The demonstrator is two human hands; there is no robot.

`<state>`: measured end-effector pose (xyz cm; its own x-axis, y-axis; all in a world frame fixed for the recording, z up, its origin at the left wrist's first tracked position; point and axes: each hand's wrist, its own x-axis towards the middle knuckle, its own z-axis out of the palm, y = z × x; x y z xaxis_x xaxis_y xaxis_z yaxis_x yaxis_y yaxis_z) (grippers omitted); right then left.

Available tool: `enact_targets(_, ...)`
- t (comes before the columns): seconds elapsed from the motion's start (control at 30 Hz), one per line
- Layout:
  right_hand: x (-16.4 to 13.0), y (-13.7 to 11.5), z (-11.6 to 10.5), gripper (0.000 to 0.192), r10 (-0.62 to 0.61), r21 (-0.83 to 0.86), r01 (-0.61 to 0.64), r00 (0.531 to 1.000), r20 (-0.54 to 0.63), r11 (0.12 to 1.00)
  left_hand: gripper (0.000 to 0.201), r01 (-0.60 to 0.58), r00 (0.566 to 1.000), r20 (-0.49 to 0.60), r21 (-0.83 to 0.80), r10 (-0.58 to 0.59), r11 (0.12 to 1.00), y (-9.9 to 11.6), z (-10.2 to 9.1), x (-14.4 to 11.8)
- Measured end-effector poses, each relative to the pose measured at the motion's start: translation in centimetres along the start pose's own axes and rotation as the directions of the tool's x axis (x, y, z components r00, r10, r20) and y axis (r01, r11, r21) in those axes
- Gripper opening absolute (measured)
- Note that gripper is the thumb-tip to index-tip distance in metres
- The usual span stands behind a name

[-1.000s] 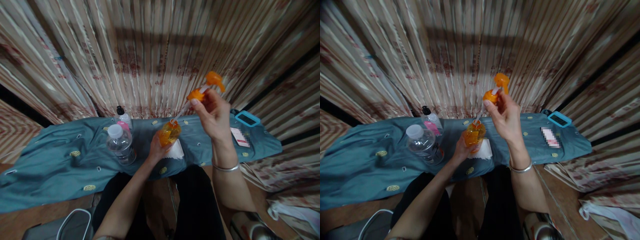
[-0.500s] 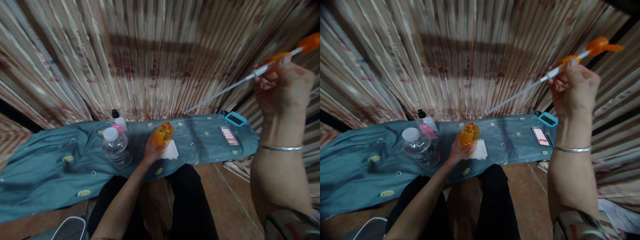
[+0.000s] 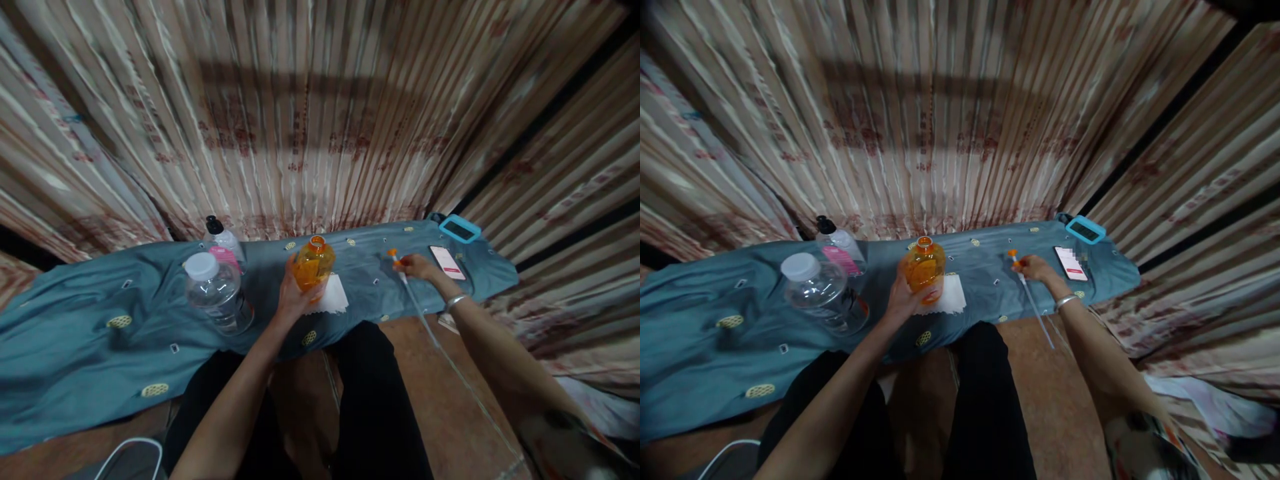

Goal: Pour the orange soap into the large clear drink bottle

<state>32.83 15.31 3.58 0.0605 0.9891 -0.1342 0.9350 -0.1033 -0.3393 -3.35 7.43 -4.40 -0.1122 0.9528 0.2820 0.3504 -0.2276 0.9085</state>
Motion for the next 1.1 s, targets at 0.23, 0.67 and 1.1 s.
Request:
enact_targets(0.23, 0.4, -0.7, 5.5, 0.041, 0.163, -0.25, -0.139, 0.984, 0.078, 0.958, 0.102, -0.008, 1.0, -0.012, -0.057, 0.008, 0.998, -0.2, -0.2, -0.3)
enact_targets(0.67, -2.7, -2.2, 4.5, 0.045, 0.054, -0.188, -0.087, 0.983, -0.176, 0.978, 0.115, -0.106, 0.988, -0.1, 0.077, 0.114, 0.991, 0.4, -0.9, -2.1)
enact_targets(1.1, -16.1, -17.5, 5.9, 0.026, -0.566, 0.262, 0.604, 0.797, -0.212, 0.752, 0.09, -0.186, 0.805, -0.45, 0.427, 0.386, 0.885, 7.2, -9.5, -9.9)
